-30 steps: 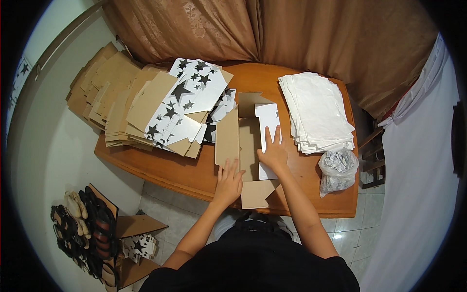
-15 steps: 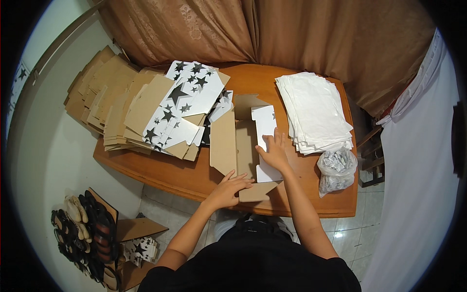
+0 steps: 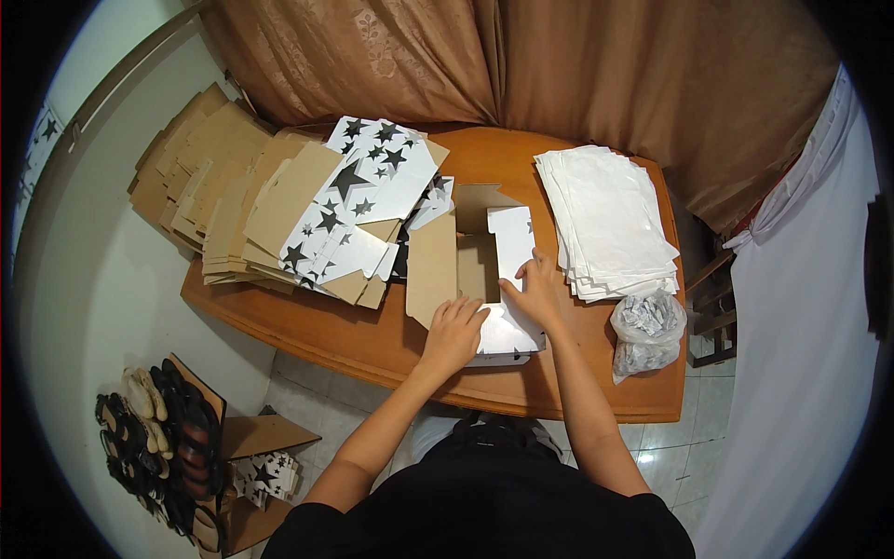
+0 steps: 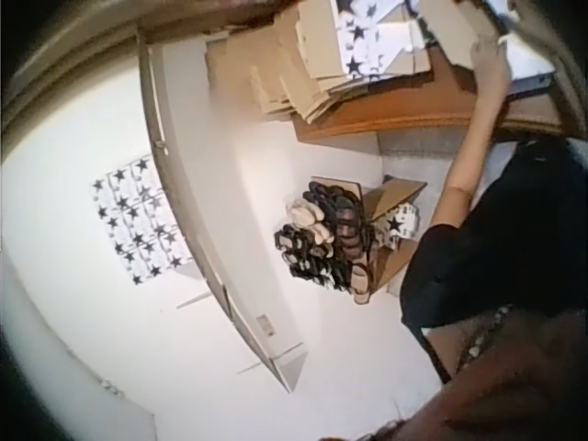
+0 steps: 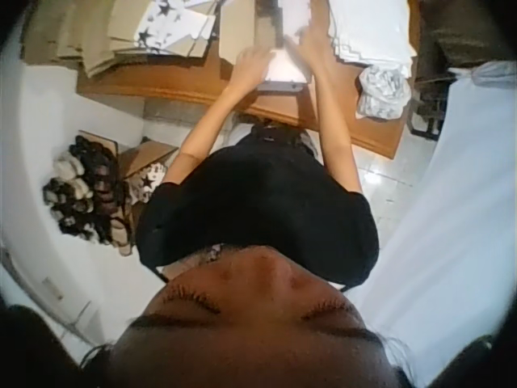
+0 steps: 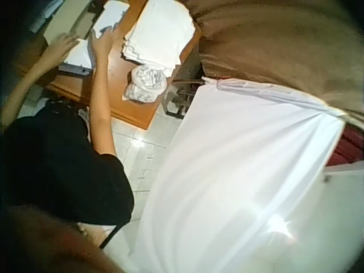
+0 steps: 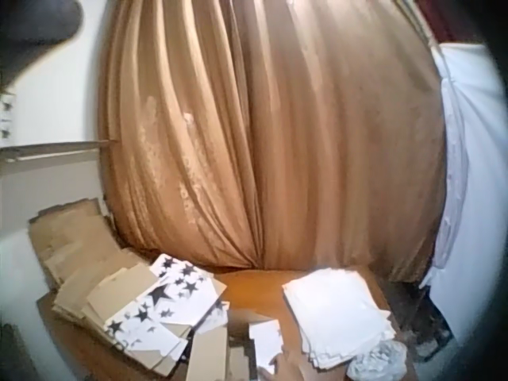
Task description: The person folds flat cardboard sheets into shoe boxes by hand, then stacks the assembled shoe boxes on a shelf.
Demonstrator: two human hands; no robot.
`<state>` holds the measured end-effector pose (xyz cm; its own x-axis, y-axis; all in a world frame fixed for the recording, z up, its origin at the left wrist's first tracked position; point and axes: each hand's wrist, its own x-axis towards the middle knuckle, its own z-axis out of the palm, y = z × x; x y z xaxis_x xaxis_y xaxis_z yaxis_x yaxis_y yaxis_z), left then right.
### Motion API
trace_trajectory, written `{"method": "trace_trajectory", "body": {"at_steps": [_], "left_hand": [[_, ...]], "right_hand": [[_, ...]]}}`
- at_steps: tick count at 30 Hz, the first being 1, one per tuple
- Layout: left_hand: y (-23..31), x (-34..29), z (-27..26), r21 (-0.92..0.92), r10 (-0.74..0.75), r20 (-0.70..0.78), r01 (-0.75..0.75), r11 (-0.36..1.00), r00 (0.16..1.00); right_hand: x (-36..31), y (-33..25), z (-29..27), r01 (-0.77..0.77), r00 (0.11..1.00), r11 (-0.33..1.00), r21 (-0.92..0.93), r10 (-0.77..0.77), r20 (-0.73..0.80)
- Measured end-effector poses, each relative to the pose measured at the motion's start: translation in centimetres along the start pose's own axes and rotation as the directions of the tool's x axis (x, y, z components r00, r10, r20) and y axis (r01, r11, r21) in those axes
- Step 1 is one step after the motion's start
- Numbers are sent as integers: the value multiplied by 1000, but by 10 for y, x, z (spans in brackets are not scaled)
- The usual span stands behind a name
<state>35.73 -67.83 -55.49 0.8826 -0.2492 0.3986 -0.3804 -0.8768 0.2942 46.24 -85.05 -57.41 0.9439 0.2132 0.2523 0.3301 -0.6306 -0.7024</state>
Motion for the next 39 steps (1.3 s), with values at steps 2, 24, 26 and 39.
{"method": "trace_trajectory", "body": {"at_steps": [2,24,26,39], "left_hand": [[0,2,5,40,46,66,-49,998,997],[2,10,18,47,91,51,-94,994,995],[1,10,18,23,117,23,-118,993,993],[-5,11,6,-56,219,85,-215,975,972]], "right_hand": [[1,-7,2,-18,999,998,-55,16,-37],[-4,-6,3,-65,996,997,-47,62,-64],[-5,-13,0,-122,991,992,0,122,-50],[-28,-24,3,-203,967,978,-48,193,-167]]}}
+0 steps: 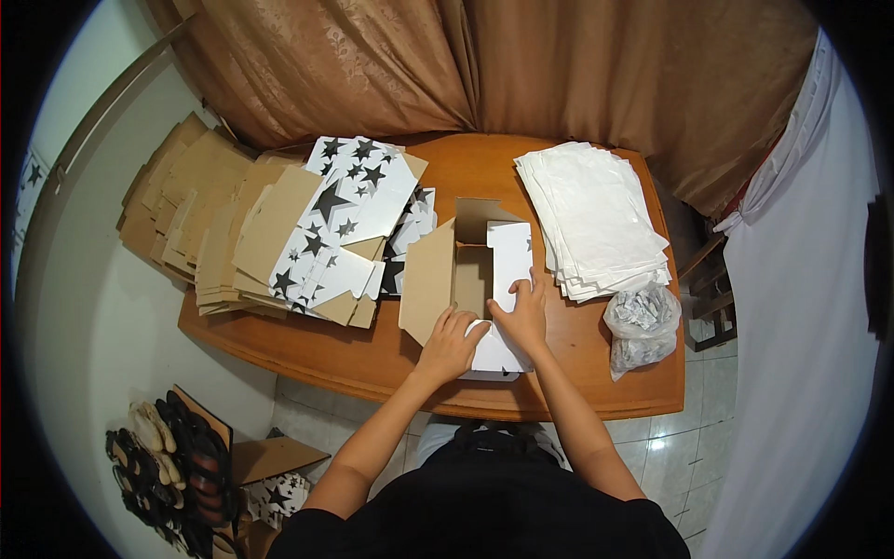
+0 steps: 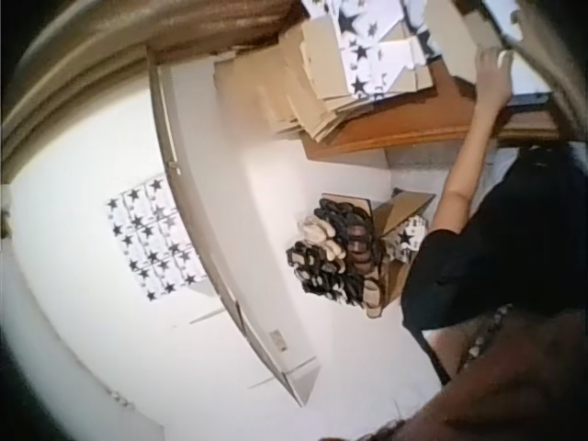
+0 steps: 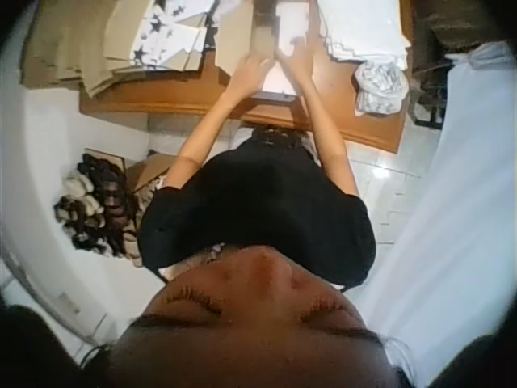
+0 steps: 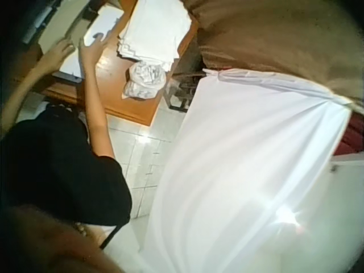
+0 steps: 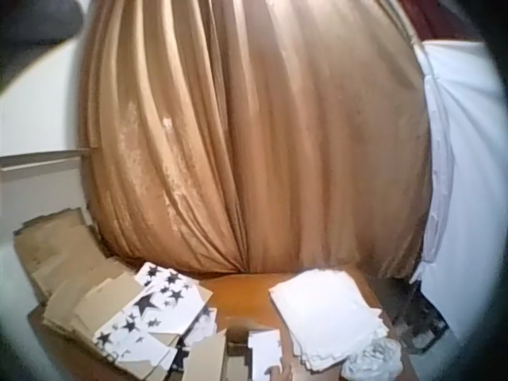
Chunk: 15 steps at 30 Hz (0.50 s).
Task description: The person folds flat cardboard sheets into shoe boxes by hand, then stacks the assembled shoe boxes on a shelf.
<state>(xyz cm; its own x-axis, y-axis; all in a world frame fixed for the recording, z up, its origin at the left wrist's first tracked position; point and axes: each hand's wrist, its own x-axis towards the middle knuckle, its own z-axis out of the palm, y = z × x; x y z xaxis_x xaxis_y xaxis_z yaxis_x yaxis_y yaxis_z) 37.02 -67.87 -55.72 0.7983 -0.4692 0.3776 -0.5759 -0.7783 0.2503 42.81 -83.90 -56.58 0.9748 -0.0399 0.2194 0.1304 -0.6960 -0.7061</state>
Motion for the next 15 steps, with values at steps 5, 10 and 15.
{"method": "trace_trajectory", "body": {"at_steps": [5,10,15], "left_hand": [[-12,23,-3,-68,33,-86,-38,997,996],[-52,122,-23,285,126,-88,-96,954,988],[-87,172,-21,358,179,-74,-141,923,981]], "right_hand": [[-2,-2,-1,-41,999,999,-29,41,12],[-5,-11,-1,-42,999,996,-77,43,15],[-6,-17,-2,-52,998,993,-109,54,14]]}}
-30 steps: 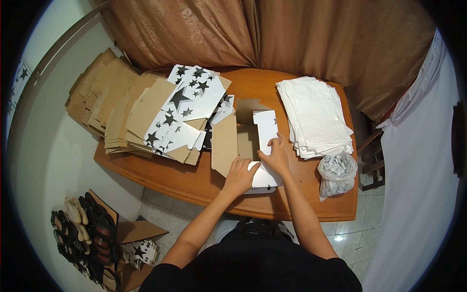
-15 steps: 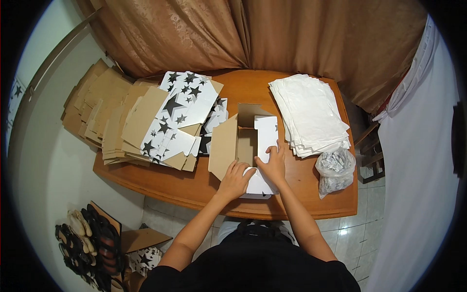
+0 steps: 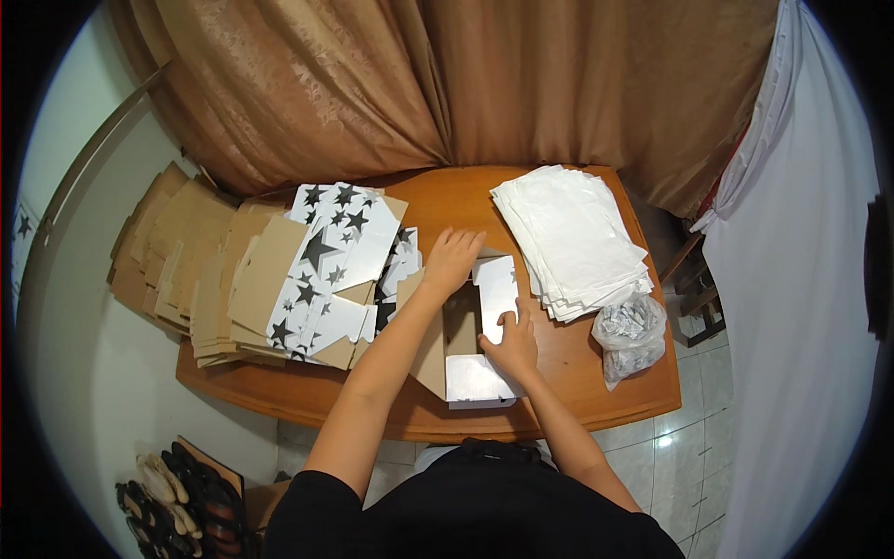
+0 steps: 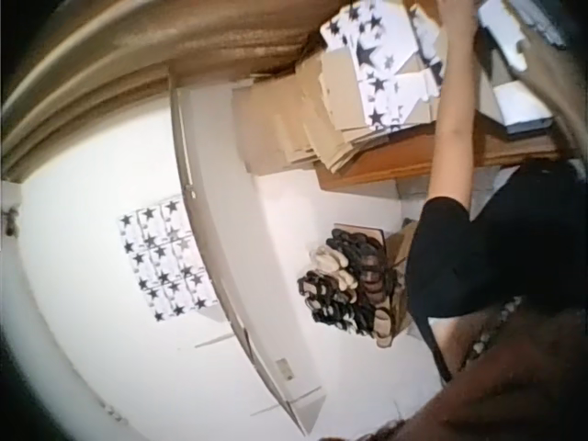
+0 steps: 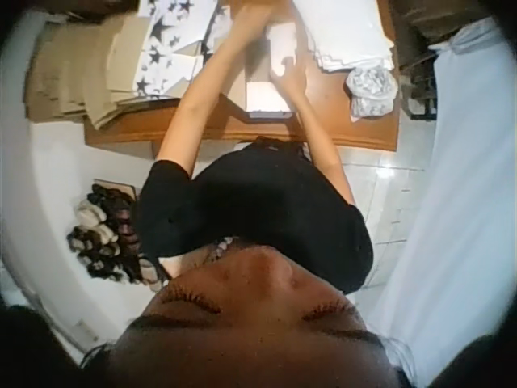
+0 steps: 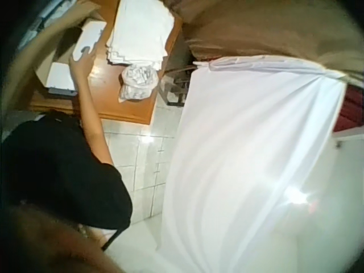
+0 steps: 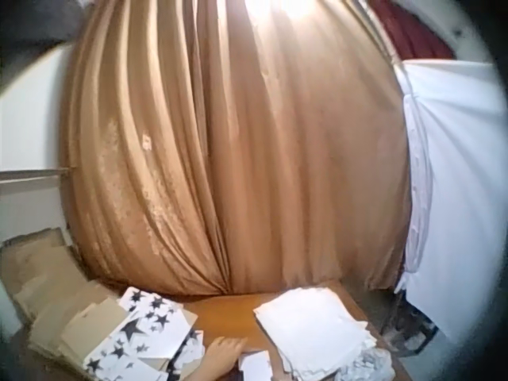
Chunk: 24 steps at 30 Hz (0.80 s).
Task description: The person folds flat cardboard sheets into shoe boxes by hand, then stacks the assembled shoe boxes on a shelf.
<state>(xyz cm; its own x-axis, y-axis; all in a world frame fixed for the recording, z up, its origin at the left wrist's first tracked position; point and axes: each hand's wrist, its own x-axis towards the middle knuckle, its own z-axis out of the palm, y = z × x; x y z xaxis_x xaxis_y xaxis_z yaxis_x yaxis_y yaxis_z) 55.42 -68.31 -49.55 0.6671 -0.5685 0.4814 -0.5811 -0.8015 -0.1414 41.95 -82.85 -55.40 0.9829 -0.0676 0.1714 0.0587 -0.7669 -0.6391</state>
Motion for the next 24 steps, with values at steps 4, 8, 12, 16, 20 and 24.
{"method": "trace_trajectory", "body": {"at_steps": [4,8,12,16,20,24], "left_hand": [[-3,-11,10,-61,225,-41,-227,972,974],[-12,-31,13,-86,392,16,-389,917,920],[-17,-44,16,-155,405,91,-388,908,910],[-19,-49,22,-176,457,-28,-454,873,889],[-20,-49,26,-208,455,8,-443,872,891],[-19,-48,26,-203,438,139,-408,890,888]], "right_hand": [[0,4,0,-1,1000,1000,-13,1,-4],[1,1,-3,-6,1000,999,-33,6,6],[1,-3,-4,2,1000,999,-44,-2,5],[1,-5,-2,-3,1000,998,-61,2,-8],[5,-7,-2,-15,1000,997,-71,16,8],[7,-6,1,-1,1000,995,-95,1,4]]}}
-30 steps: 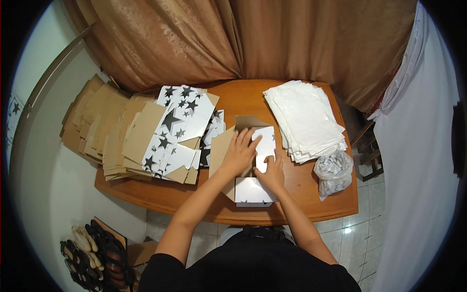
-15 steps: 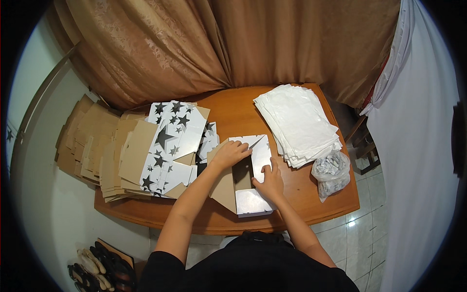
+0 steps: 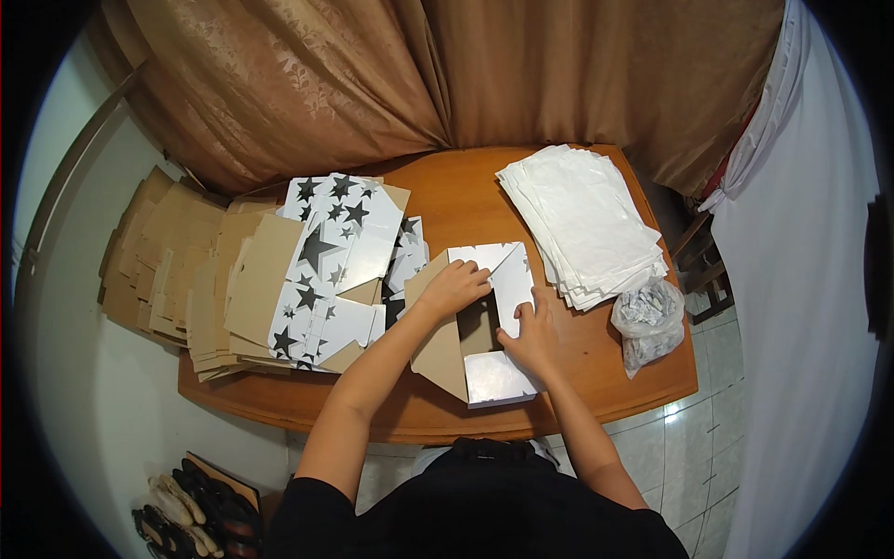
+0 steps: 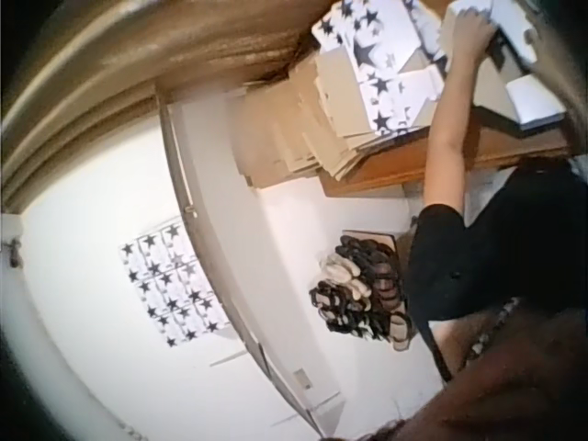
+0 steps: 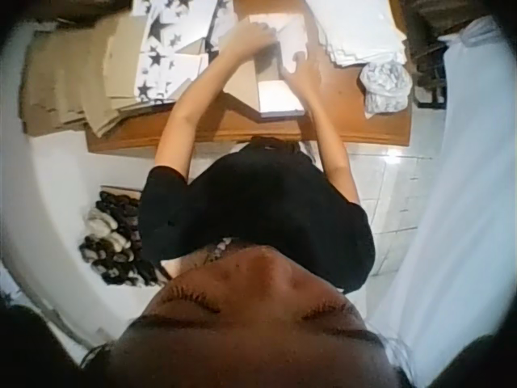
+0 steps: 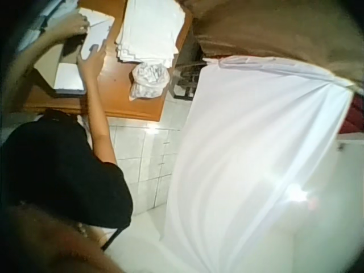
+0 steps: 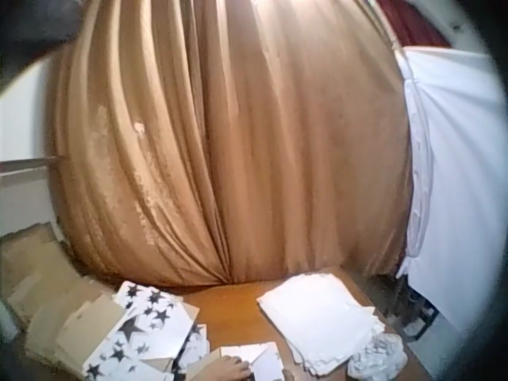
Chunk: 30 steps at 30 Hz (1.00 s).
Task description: The person folds flat cardboard sheets into shoe boxes by hand, then stacks the assembled shoe boxes on a shelf.
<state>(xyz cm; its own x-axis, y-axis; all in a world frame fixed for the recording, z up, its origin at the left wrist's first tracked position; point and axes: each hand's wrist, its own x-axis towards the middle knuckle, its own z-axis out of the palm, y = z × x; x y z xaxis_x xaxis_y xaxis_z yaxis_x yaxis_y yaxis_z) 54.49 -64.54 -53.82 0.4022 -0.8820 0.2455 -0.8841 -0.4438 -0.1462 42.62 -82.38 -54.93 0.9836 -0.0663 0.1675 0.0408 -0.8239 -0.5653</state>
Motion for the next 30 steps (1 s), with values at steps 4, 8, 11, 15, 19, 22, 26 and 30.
{"method": "trace_trajectory", "body": {"at_steps": [4,8,11,15,19,22,26,30], "left_hand": [[-3,-2,0,24,-22,-42,23,999,999],[-4,-8,0,5,-51,-82,52,999,995],[-4,-9,-4,-5,-61,-72,61,998,996],[-3,-13,1,-9,-65,-114,64,998,991],[-3,-14,0,-15,-65,-207,63,998,976],[-2,-13,-2,-28,-98,-151,95,995,984],[-8,-4,-30,-69,-127,-354,110,992,927],[-41,-27,-37,-274,-529,-361,455,847,768]], "right_hand": [[4,0,4,-3,1000,1000,27,3,22],[6,-5,4,22,999,1000,-2,-22,29],[8,-5,3,15,998,999,42,-17,52],[14,-9,0,41,993,990,137,-55,103],[19,-6,4,61,990,989,137,-78,121],[21,2,8,166,980,981,101,-176,97],[24,5,3,150,981,985,85,-159,110],[31,2,-8,70,964,997,39,-78,255]]}}
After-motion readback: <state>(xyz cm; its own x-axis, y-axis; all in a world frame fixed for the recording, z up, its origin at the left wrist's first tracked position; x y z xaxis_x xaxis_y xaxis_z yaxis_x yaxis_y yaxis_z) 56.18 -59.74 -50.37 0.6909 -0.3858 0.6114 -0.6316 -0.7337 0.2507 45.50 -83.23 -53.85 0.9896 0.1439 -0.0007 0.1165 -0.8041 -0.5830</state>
